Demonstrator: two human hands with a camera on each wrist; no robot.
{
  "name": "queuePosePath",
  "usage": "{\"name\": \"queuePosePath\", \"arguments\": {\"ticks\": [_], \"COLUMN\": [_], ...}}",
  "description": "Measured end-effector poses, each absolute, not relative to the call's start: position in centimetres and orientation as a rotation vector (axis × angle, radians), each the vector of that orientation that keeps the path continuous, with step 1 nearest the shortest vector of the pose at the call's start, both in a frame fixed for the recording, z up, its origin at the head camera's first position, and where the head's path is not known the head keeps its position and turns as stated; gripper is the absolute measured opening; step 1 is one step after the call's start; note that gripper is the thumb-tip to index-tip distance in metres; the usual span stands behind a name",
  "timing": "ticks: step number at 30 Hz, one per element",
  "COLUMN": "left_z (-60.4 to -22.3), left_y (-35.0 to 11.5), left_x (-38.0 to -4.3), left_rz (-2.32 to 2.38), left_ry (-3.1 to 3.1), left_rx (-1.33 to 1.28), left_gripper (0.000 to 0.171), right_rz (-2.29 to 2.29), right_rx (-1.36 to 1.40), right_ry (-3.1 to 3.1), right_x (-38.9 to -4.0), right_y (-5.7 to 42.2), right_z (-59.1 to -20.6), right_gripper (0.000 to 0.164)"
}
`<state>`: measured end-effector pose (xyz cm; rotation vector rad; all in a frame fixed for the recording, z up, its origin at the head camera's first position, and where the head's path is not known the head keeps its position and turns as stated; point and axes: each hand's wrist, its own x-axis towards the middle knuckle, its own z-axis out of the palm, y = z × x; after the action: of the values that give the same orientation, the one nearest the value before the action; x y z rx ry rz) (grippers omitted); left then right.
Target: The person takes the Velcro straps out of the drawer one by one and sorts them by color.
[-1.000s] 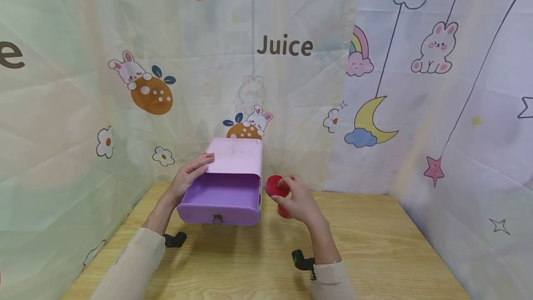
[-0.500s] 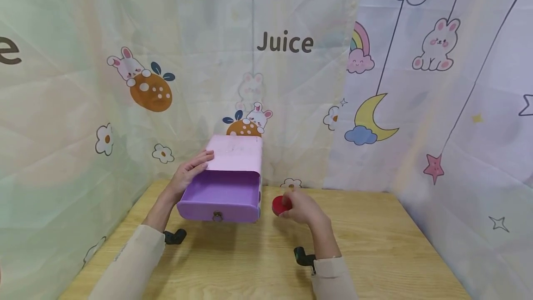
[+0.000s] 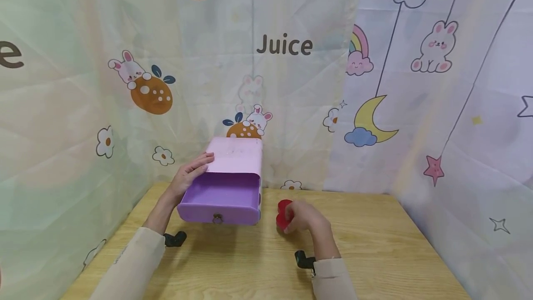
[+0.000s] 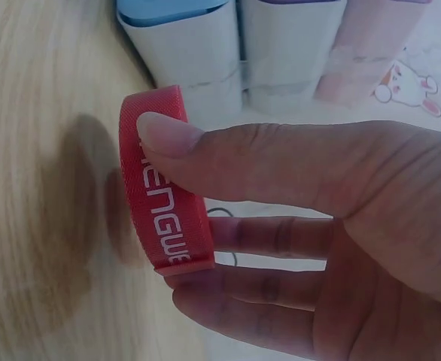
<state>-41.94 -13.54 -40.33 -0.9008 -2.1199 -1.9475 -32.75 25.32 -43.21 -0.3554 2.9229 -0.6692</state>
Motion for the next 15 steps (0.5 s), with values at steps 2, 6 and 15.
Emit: {"name": "queuePosePath", "arguments": {"ticks": [2,6,15], "left_z": [-40.4,-40.4,-40.3], "left_y": [-13.6,-13.6,-13.6], "left_x": [-42.0,-41.8,-41.7], "left_rz": [-1.955,-1.953,-1.944], "left_ry": [-2.121,-2.121,-2.118], "left_rx": [-0.891,-0.891,-0.900], "left_gripper": [0.042,0.042,0.042], "right_rz": [-0.670,-0.673,-0.671], "right_rx": [-0.338,-0.301,-0.250], "right_ry": [2.911,2.894,2.896], "right_x": [-32.8,-32.9,-33.4], "right_y": [25.4,25.4,25.6], "right_z": [-43.4,-43.9,-44.7], "right_gripper": [0.027,0.028,0.029]}}
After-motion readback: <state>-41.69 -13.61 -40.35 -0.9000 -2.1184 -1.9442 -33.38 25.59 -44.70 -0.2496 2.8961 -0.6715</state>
